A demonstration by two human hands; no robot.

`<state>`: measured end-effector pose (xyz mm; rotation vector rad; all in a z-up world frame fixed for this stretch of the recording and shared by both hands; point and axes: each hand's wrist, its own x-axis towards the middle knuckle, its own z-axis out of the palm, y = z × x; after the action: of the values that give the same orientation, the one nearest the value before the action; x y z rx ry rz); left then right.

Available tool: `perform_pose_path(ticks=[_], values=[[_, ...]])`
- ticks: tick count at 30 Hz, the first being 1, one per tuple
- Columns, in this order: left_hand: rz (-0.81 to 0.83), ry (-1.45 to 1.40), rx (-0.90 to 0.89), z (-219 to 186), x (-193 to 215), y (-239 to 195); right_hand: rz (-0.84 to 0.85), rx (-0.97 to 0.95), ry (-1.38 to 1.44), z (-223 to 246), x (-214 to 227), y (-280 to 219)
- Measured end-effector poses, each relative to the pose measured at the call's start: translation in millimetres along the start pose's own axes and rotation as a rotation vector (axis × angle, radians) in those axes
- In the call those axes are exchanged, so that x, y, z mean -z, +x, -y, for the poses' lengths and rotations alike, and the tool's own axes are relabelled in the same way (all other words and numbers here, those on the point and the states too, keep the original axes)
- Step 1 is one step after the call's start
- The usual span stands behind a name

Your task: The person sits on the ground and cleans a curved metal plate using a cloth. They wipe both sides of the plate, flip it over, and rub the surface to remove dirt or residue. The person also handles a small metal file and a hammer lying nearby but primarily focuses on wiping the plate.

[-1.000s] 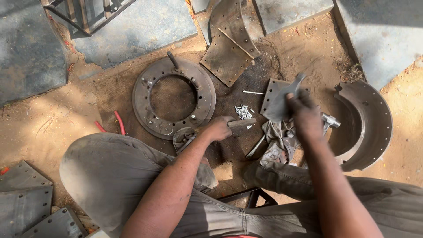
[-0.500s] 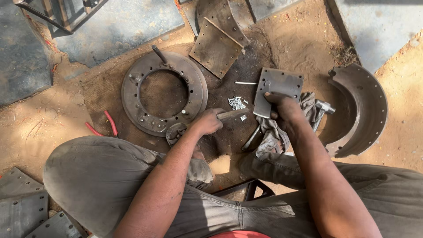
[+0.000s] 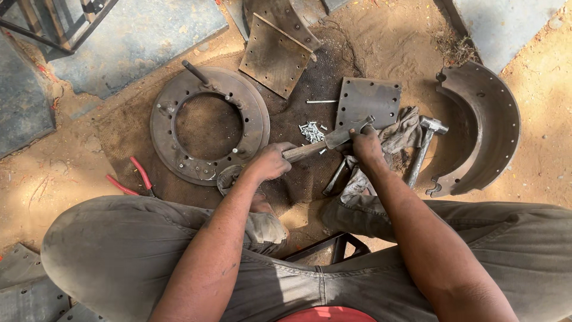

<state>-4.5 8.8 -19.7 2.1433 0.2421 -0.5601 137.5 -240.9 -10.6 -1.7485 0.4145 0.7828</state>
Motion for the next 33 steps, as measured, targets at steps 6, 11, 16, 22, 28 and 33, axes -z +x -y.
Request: perform_pose_path(ticks=[6, 11, 16, 22, 28, 33], values=[[-0.033, -0.002, -0.060, 2, 0, -1, 0.233, 0.014, 0.113, 2, -15, -11], [-0.036, -0.047, -0.056, 2, 3, -5, 0.099, -0.023, 0.009, 8, 4, -2], [0.049, -0.066, 0.160, -10, 5, -3, 0.209, -0.064, 0.119, 6, -11, -6], [0.016, -0.005, 0.046, -16, 10, -11, 0.196, -0.074, 0.093, 9, -6, -6], [0.015, 0.070, 0.066, -6, 6, -4, 0.319, -0.012, 0.135, 12, -36, -28], [-0.021, -0.024, 0.032, -2, 1, -1, 0.312, 0.052, 0.075, 24, -39, -34]])
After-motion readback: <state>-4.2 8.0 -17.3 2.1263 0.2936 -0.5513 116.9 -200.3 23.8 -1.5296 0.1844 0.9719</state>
